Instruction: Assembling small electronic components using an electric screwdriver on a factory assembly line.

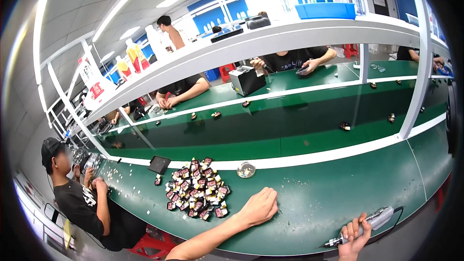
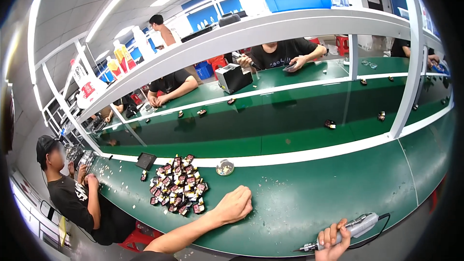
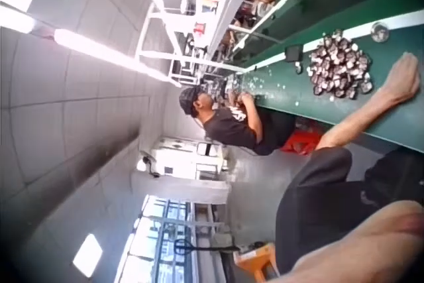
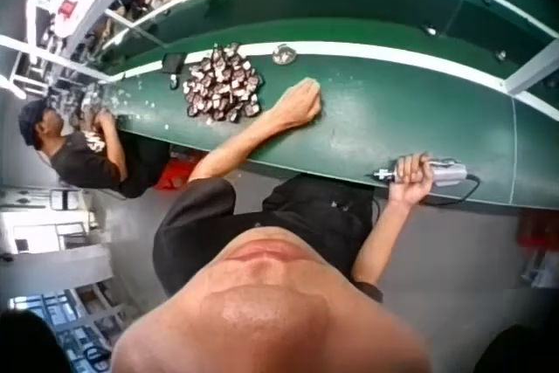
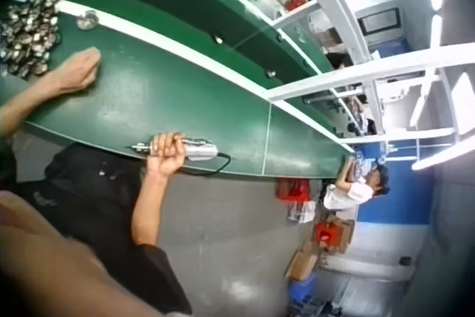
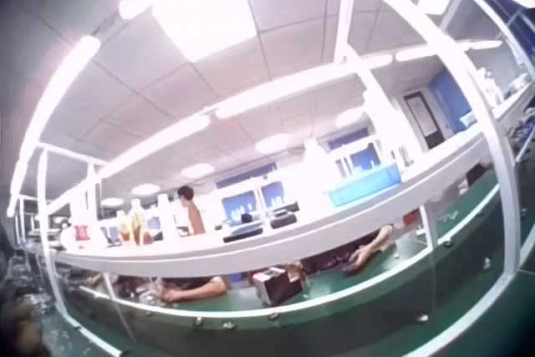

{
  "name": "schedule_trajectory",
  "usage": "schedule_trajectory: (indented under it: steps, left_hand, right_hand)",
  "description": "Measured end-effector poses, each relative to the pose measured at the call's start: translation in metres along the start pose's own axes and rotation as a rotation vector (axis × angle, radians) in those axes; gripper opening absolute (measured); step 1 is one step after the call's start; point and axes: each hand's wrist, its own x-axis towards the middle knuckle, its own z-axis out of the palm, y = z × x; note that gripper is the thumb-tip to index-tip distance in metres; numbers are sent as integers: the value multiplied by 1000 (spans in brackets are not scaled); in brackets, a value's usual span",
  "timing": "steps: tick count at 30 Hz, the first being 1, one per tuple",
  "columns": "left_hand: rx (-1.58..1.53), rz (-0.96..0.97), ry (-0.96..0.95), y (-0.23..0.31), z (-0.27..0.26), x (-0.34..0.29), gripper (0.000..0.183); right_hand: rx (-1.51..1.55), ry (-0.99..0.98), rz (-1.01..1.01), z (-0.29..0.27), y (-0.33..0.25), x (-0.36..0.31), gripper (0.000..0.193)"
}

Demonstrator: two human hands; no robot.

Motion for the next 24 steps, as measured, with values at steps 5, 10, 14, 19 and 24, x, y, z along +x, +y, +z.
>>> schedule_trajectory:
  steps: [5, 10, 14, 19, 24]
  left_hand:
    - [-240, 48, 30, 40, 3, -5, 10]
    - [-821, -224, -40, 95, 7, -22, 6]
    - [-1019, -403, 37, 124, 28, -28, 8]
    - [-1131, -494, 61, 135, 37, -33, 7]
    - [-1083, -441, 75, 137, 35, -31, 8]
  right_hand:
    - [-75, 0, -72, 12, 4, 4, 8]
    - [13, 0, -149, 43, 16, -9, 6]
    - [-6, -89, -136, 63, 11, -26, 12]
    - [-22, -66, -148, 69, 10, -31, 12]
    - [-37, 32, -189, 65, 6, -28, 10]
